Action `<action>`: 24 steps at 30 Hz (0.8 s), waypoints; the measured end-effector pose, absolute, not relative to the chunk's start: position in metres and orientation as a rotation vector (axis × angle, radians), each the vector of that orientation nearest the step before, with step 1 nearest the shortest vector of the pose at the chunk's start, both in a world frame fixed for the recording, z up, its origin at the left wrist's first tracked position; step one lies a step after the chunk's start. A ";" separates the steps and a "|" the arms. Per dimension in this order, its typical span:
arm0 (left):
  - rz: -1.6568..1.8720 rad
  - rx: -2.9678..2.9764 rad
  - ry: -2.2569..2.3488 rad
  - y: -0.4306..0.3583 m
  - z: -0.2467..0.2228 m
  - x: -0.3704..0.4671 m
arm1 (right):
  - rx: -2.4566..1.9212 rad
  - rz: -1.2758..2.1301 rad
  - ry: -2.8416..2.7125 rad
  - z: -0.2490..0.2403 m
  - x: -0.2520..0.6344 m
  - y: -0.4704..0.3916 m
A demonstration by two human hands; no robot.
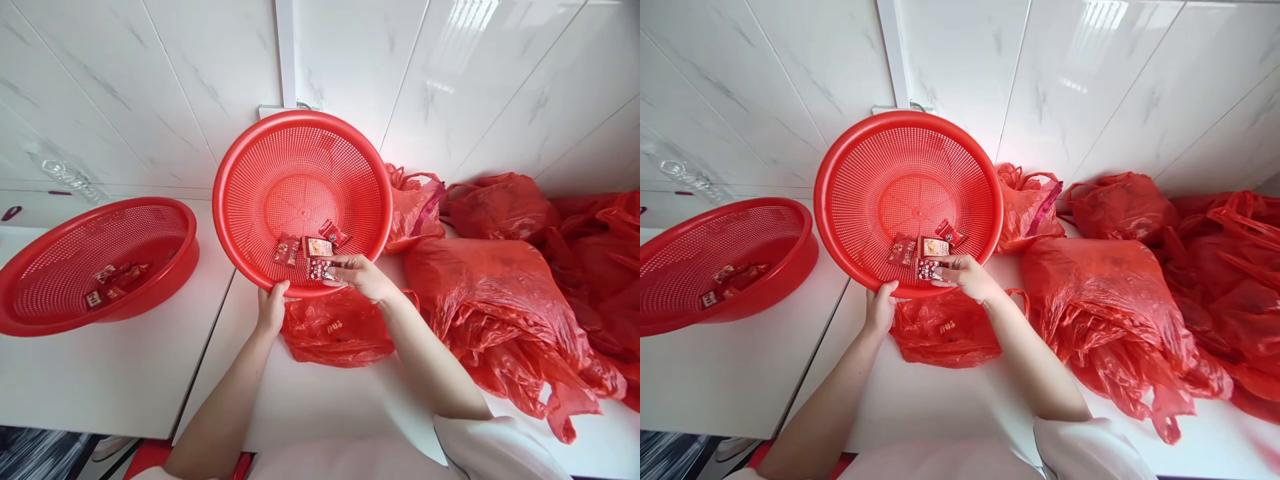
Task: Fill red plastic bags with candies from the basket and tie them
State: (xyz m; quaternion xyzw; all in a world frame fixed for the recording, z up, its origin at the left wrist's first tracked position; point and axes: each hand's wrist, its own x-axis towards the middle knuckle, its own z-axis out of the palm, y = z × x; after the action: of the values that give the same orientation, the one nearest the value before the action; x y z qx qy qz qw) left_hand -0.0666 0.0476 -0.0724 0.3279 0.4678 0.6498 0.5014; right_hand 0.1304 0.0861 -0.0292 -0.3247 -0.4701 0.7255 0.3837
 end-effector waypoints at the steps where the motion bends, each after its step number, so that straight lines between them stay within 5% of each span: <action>1: 1.570 0.795 1.131 0.047 -0.072 -0.067 | -0.825 1.868 -1.162 -0.028 0.132 0.086; 14: 1.578 0.842 1.114 0.047 -0.074 -0.064 | -0.976 1.667 -1.624 -0.011 0.143 0.080; 21: 1.467 0.941 1.105 0.037 -0.074 -0.057 | -1.215 0.637 -2.032 -0.036 0.122 0.083; 24: 1.435 0.988 1.147 0.033 -0.075 -0.055 | -1.437 0.492 -2.072 -0.049 0.121 0.090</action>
State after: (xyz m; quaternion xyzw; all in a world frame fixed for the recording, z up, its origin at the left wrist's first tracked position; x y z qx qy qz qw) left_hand -0.0554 0.0328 -0.0745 0.4093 0.4749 0.5945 0.5035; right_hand 0.1210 0.0896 -0.0494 -0.5365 -0.7736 0.1839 0.2826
